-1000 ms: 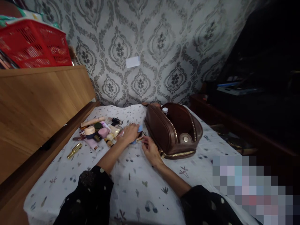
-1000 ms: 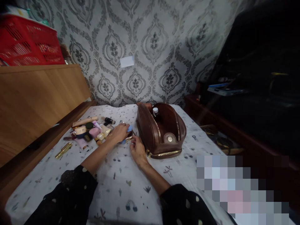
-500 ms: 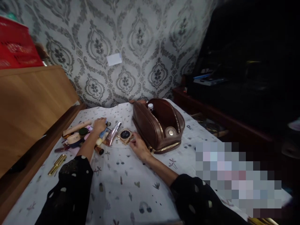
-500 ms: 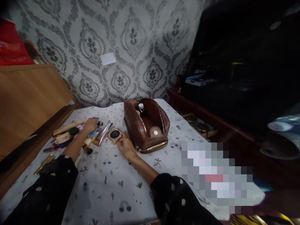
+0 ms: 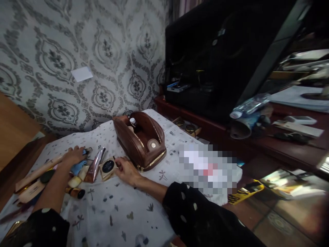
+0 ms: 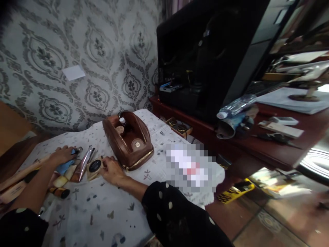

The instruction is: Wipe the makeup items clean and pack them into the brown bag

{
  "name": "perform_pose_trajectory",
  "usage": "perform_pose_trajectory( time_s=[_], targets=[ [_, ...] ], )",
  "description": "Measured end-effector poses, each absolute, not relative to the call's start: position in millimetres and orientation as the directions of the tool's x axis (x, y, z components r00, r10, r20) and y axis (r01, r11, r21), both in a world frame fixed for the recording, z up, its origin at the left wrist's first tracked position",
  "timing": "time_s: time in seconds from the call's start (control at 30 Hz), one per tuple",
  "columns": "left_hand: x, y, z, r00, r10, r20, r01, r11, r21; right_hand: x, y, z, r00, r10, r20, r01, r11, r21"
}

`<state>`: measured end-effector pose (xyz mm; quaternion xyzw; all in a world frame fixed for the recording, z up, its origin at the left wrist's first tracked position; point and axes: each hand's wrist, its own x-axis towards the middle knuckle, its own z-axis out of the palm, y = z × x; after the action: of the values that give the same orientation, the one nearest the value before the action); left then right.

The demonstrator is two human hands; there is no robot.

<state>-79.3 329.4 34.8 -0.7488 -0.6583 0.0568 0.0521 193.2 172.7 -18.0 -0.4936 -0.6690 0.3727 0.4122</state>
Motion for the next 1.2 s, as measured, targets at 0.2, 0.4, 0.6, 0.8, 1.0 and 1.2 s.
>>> perform_pose_trajectory(
  time_s=[0.2,0.4,0.6,0.8,1.0,1.2],
  targets=[
    [-72,324,34,0.065,0.997,-0.052,0.962,-0.076,-0.263,195,170,-13,-0.206,0.961,0.182,0.358,0.247,-0.901],
    [-72,318,36,0.08,0.996,-0.033,0.944,-0.086,-0.319,194,168,-14,-0.196,0.966,0.169,0.393,0.236,-0.889],
    [-78,315,38,0.075,0.997,-0.002,0.94,-0.071,-0.333,196,167,-11,-0.21,0.963,0.17,0.429,0.247,-0.869],
    [-74,304,48,0.055,0.997,0.06,0.965,-0.038,-0.258,194,170,-15,-0.191,0.958,0.215,0.444,0.28,-0.851],
    [-79,294,57,0.021,0.991,0.133,0.996,-0.009,-0.093,193,175,-23,-0.198,0.951,0.237,0.417,0.3,-0.858],
    [-104,277,57,-0.025,0.958,0.286,0.995,-0.004,0.1,193,183,-32,-0.242,0.935,0.26,0.365,0.336,-0.868]
  ],
)
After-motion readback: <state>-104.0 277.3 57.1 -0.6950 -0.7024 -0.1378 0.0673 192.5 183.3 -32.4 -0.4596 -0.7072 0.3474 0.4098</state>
